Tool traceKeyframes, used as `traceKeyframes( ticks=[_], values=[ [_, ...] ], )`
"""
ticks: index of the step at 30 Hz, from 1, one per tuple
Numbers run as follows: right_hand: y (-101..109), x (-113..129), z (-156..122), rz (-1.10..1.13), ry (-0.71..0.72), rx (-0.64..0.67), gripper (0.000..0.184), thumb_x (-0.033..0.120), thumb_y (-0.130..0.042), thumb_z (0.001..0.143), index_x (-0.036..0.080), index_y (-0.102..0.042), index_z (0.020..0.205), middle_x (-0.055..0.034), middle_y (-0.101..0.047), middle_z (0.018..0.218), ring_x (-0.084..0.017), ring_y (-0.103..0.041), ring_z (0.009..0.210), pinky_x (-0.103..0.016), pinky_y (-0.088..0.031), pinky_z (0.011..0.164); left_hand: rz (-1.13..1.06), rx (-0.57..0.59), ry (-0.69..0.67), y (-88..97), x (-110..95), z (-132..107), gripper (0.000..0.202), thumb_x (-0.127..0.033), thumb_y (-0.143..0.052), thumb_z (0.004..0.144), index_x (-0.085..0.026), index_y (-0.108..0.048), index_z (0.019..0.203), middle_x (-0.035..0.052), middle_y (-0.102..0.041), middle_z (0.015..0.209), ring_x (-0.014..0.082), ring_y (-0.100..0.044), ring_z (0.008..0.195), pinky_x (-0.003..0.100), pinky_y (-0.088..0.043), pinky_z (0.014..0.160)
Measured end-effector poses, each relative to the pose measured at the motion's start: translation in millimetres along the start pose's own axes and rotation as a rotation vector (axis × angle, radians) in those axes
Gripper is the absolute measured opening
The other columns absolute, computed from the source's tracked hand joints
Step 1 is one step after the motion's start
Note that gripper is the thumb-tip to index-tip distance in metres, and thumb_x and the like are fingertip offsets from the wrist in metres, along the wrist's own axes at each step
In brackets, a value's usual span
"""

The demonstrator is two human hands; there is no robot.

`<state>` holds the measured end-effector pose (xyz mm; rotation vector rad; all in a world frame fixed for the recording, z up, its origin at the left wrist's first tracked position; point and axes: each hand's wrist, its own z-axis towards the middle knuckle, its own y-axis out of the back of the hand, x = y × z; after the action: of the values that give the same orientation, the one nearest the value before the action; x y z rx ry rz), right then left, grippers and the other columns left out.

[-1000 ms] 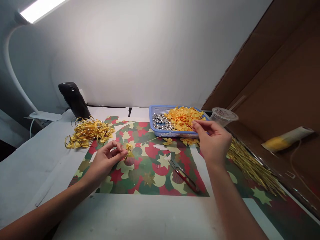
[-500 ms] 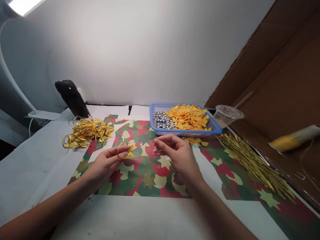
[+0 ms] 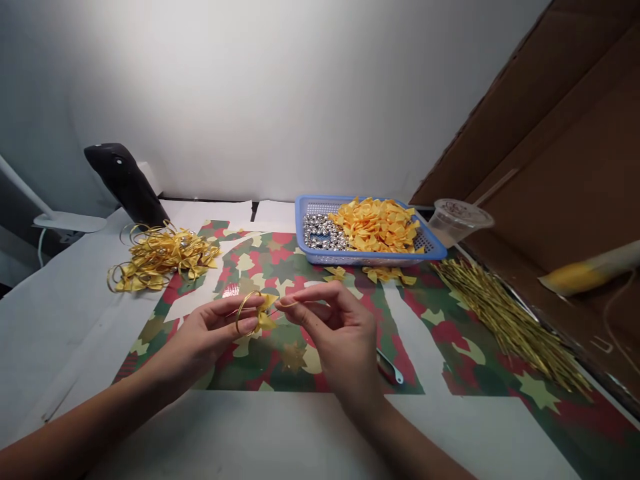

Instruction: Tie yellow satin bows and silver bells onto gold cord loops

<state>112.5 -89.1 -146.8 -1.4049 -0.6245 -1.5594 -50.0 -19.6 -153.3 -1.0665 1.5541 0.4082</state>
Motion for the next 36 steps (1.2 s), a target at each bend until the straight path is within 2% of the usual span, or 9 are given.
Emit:
traceKeyframes(
  ticks=[5, 11, 24, 30, 36],
  values=[
    [-3.0, -0.4, -4.1, -0.01, 0.042, -0.001, 0.01, 0.024, -0.077, 0.071, 0.022, -0.067, 0.072, 0.0008, -0.072, 0.069, -0.018, -0.073, 0.068, -0.029, -0.064, 0.065, 0.008, -0.004, 0.003, -2.2, 0.6, -1.2, 0.027, -0.027, -0.079, 0.068, -0.024, -0.075, 0.094, 0.004, -0.072, 0.106, 0.0181, -0.065, 0.099, 0.025, -0.051, 0.083],
    [-4.7, -0.5, -5.1, -0.031, 0.066, 0.023, 0.01, 0.023, -0.077, 0.071, 0.023, -0.067, 0.072, 0.0017, -0.072, 0.069, -0.017, -0.073, 0.067, -0.029, -0.065, 0.065, 0.007, 0.017, -0.009, -3.6, -0.5, -0.8, 0.026, -0.026, -0.078, 0.069, -0.023, -0.075, 0.095, 0.0058, -0.073, 0.102, 0.0202, -0.065, 0.099, 0.029, -0.051, 0.085],
    [-4.4, -0.2, -5.2, -0.057, 0.111, 0.016, 0.009, 0.017, -0.075, 0.071, 0.024, -0.069, 0.072, 0.0021, -0.071, 0.068, -0.016, -0.072, 0.065, -0.027, -0.064, 0.063, 0.015, -0.004, 0.005, -5.0, -2.6, -2.2, 0.024, -0.025, -0.077, 0.069, -0.023, -0.075, 0.093, 0.0043, -0.074, 0.097, 0.0184, -0.066, 0.096, 0.026, -0.051, 0.082],
    [-2.7, -2.3, -7.3, -0.107, 0.19, 0.029, 0.014, 0.01, -0.072, 0.073, 0.024, -0.07, 0.075, 0.0022, -0.072, 0.071, -0.015, -0.071, 0.067, -0.024, -0.063, 0.061, -0.007, -0.011, -0.002, -5.9, -3.0, -2.2, 0.024, -0.023, -0.079, 0.067, -0.023, -0.075, 0.091, 0.0028, -0.075, 0.091, 0.0176, -0.067, 0.091, 0.026, -0.052, 0.08],
    [-1.1, -4.4, -7.6, -0.197, 0.299, 0.043, 0.015, 0.008, -0.07, 0.075, 0.023, -0.07, 0.079, 0.0009, -0.073, 0.074, -0.016, -0.071, 0.07, -0.027, -0.063, 0.062, 0.013, -0.007, 0.008, -5.8, -3.8, -4.1, 0.024, -0.025, -0.079, 0.069, -0.023, -0.074, 0.092, 0.0025, -0.075, 0.094, 0.0175, -0.067, 0.094, 0.025, -0.051, 0.082]
  ],
)
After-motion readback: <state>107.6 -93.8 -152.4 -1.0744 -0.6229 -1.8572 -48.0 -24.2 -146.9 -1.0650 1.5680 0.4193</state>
